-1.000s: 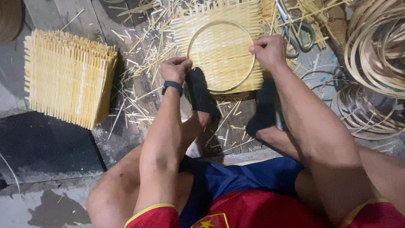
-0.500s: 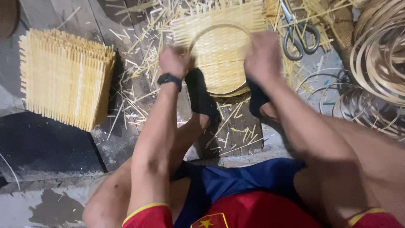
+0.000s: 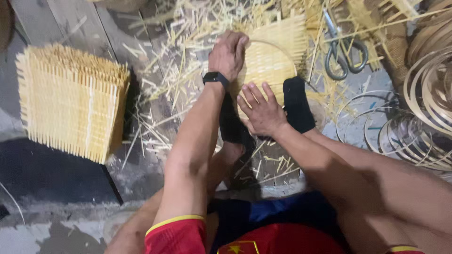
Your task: The person sits on the floor and repeatedly places a circular bamboo frame onto a woven bamboo mat, trims the excess mat with scissors, and stacks the finished circular pieces.
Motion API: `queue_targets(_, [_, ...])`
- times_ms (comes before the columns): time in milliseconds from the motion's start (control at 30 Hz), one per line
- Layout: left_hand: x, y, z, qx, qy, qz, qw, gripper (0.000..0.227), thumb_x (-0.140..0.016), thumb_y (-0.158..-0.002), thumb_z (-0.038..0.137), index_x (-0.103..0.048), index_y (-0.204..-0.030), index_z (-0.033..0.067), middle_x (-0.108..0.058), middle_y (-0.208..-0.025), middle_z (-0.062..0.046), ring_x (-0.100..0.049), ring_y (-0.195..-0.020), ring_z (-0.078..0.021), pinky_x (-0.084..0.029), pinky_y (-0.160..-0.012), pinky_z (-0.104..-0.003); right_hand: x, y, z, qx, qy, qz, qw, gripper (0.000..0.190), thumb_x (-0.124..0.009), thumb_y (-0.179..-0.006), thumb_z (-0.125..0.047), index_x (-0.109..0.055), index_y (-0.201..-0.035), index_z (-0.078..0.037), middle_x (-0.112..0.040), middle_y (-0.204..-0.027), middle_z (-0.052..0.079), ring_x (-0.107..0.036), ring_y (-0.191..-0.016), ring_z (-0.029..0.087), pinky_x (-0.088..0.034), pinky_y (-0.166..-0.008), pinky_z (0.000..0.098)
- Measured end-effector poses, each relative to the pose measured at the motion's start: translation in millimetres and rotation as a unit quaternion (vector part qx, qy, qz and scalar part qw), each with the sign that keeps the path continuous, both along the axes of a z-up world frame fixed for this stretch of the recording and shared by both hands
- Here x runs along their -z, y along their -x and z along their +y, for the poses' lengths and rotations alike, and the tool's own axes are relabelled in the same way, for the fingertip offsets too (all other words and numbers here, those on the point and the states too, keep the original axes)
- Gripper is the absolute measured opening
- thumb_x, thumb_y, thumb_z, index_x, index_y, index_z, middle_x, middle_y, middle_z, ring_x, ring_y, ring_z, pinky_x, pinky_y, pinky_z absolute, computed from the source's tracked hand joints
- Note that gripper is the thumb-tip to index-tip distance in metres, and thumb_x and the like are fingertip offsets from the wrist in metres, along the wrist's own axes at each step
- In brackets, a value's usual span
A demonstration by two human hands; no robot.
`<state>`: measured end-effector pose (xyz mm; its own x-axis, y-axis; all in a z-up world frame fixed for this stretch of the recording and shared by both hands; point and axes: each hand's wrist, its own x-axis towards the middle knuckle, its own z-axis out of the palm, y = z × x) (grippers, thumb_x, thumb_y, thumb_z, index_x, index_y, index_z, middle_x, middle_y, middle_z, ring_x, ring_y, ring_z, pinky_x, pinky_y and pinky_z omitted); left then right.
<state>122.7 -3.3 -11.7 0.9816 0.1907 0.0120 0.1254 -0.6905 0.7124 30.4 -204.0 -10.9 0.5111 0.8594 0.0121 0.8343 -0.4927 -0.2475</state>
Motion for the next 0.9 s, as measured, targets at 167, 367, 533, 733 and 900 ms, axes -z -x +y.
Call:
queue_targets(167, [2.6,2.2,-1.0,0.015,-0.019,0.023,0.999,0.022,-0.054,-0.106,0.030,-0.070,-0.108,0.0142,-0.068,-0.107,-0.010,-0.068,-0.092,-0.0374,-0.055,-0.080,-0.048,3.4,-11.0,3.8,-0.015,-0.023,-0.063,0.998,0.072,-0.074,-0.084,-0.052,-0.056,-0.140,-0.009,-0.042,-0.151,0.021,-0.031,-0.147,0.037,-0.018,-0.121,0.0613])
queue_targets(367, [2.1,-2.7,-3.0,-0.013,-0.008,0.006,1.000,0.024,-0.057,-0.102,0.031,-0.073,-0.106,0.0128,-0.072,-0.104,-0.013,-0.068,-0.096,-0.0373,-0.054,-0.081,-0.047,-18.9,-19.6,1.7,-0.002,-0.063,0.019,0.998,0.059,-0.076,-0.075,-0.043,-0.066,-0.123,-0.011,-0.057,-0.137,0.016,-0.047,-0.135,0.033,-0.033,-0.114,0.0560])
queue_targets(533, [13.3,-2.5,2.2,-0.018,0.000,0.017,1.000,0.025,-0.060,-0.102,0.033,-0.075,-0.105,0.0122,-0.073,-0.101,-0.015,-0.069,-0.097,-0.0383,-0.054,-0.083,-0.047,-8.3,-143.4,-1.2,0.077,-0.056,-0.009,0.995,0.019,-0.066,-0.102,-0.023,-0.074,-0.114,-0.011,-0.073,-0.120,0.009,-0.064,-0.120,0.030,-0.050,-0.103,0.0457])
queue_targets(733, [21.2,-9.7,2.6,-0.073,0.056,0.120,0.988,0.028,-0.066,-0.098,0.036,-0.079,-0.102,0.0119,-0.076,-0.086,-0.013,-0.072,-0.079,-0.0312,-0.056,-0.071,-0.042,11.5,-170.0,6.1,0.238,-0.209,0.307,0.897,0.022,-0.069,-0.104,-0.023,-0.077,-0.100,-0.003,-0.068,-0.079,0.013,-0.061,-0.068,0.026,-0.052,-0.068,0.0422])
queue_targets(900, [39.3,-18.8,12.0,-0.143,0.228,0.215,0.939,0.033,-0.077,-0.092,0.034,-0.081,-0.091,0.0010,-0.074,-0.073,-0.009,-0.061,-0.064,-0.0132,-0.051,-0.060,-0.032,52.5,-183.9,1.8,0.317,-0.154,0.456,0.817,0.052,-0.065,-0.109,-0.036,-0.066,-0.079,0.006,-0.056,-0.068,0.017,-0.047,-0.060,0.025,-0.053,-0.073,0.0399])
